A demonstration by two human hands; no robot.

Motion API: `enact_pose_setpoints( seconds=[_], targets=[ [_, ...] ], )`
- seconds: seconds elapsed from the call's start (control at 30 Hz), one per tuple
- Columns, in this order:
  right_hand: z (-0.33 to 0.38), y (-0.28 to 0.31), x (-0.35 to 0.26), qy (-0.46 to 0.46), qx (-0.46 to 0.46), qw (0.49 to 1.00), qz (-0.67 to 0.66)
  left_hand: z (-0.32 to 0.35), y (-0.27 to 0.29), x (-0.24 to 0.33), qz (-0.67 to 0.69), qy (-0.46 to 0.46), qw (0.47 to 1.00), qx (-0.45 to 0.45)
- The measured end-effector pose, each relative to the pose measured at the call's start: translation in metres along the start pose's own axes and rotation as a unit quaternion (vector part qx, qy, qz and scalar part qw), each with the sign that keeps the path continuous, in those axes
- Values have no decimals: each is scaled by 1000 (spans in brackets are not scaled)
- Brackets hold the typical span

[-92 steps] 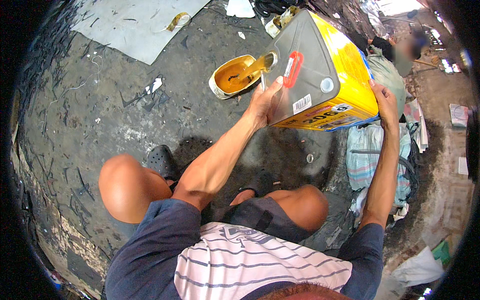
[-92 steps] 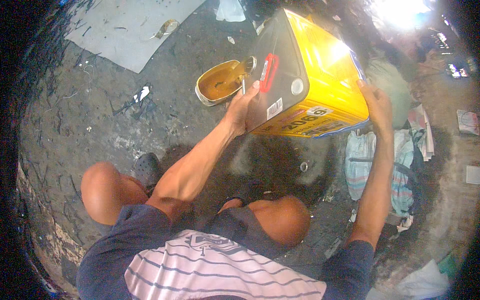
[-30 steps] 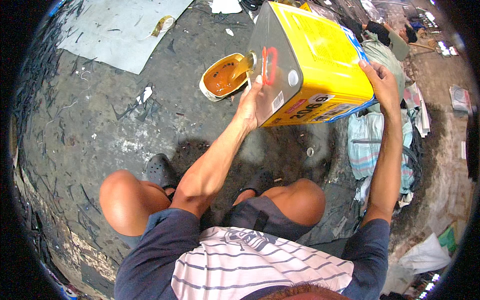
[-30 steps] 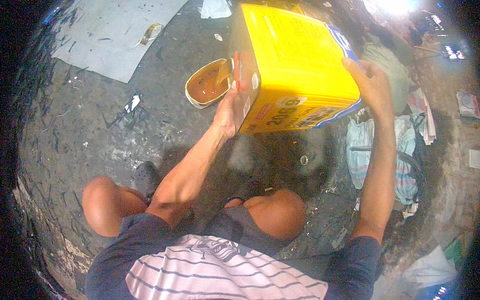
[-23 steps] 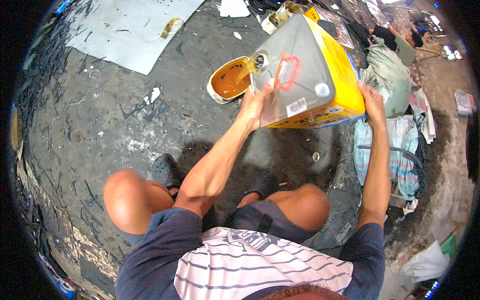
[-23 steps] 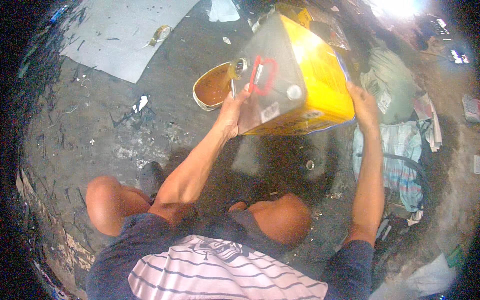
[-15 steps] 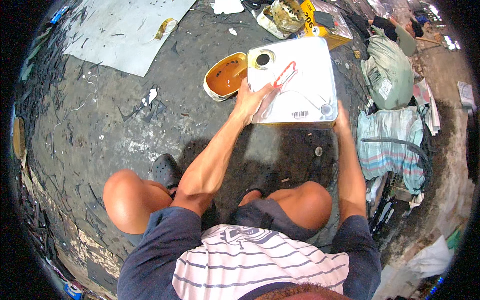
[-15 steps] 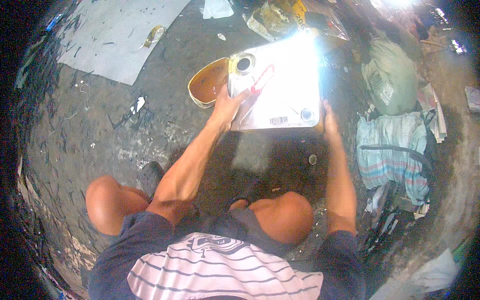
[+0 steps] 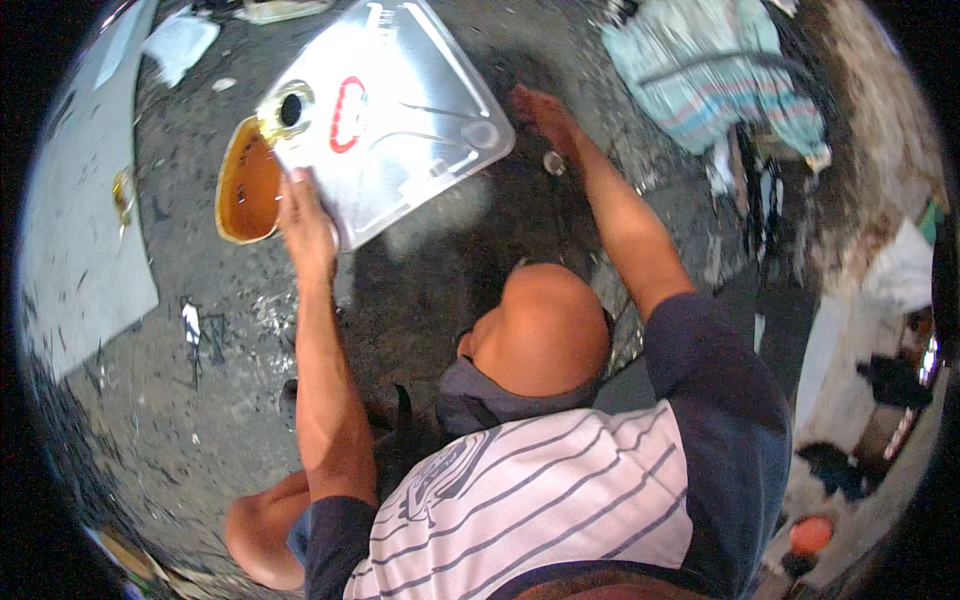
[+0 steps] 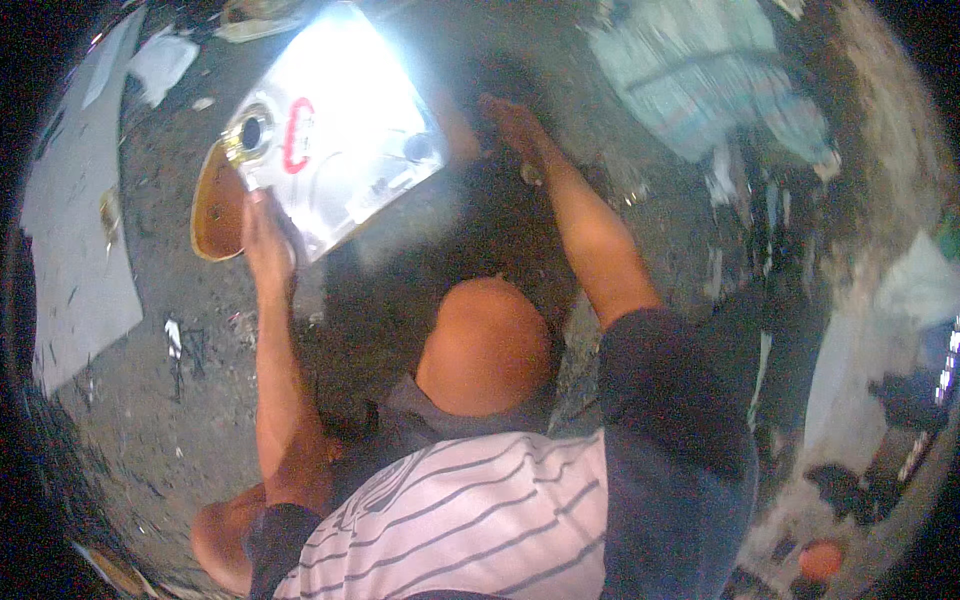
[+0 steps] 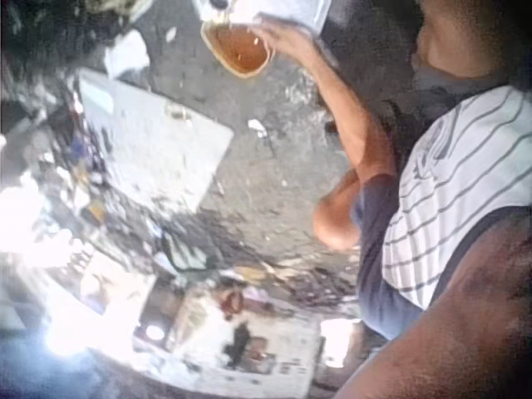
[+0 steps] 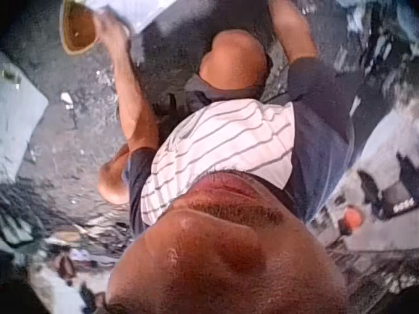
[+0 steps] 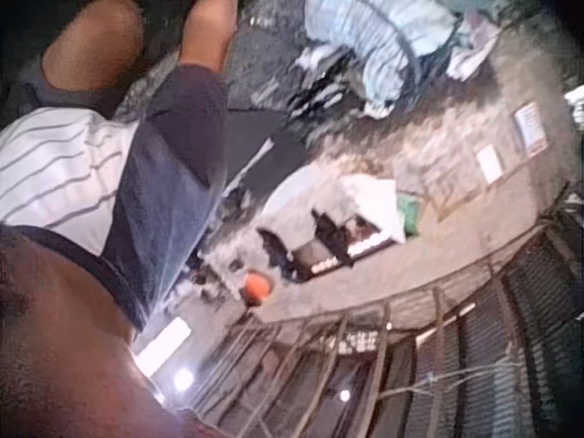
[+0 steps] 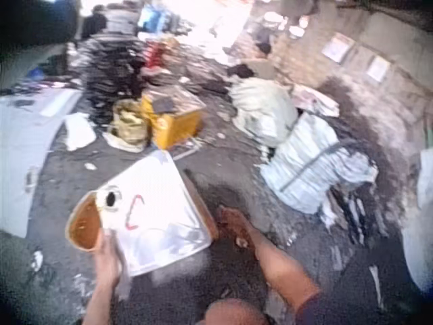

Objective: The person pours a brown liquid from a yellow tin into a small container, then uses a brush to apply the liquid to the soles of several black flip-flops. The person handles each flip-flop one at a time, repeatedly dipping the brush and coating the sole before setting it aside.

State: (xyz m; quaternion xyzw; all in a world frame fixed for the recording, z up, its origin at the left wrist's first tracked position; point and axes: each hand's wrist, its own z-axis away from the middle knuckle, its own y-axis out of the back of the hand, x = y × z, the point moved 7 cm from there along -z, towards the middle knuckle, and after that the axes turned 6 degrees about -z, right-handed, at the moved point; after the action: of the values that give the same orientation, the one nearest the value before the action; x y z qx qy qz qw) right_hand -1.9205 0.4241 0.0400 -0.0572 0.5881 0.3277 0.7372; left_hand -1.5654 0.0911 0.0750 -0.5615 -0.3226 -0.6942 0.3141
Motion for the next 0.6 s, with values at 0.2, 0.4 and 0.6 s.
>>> enact_pose_setpoints(
  seconds=[0.2, 0.4, 0.6],
  targets=[
    [70, 91, 66, -38, 111, 867, 484, 1, -15, 11, 28, 8, 999, -43],
    [78, 60, 99, -45, 107, 900, 420, 6, 8, 15, -57, -19, 998, 0],
    [71, 58, 118, 18, 183, 801, 570, 11, 5, 27, 5, 17, 1000, -20]
  ],
)
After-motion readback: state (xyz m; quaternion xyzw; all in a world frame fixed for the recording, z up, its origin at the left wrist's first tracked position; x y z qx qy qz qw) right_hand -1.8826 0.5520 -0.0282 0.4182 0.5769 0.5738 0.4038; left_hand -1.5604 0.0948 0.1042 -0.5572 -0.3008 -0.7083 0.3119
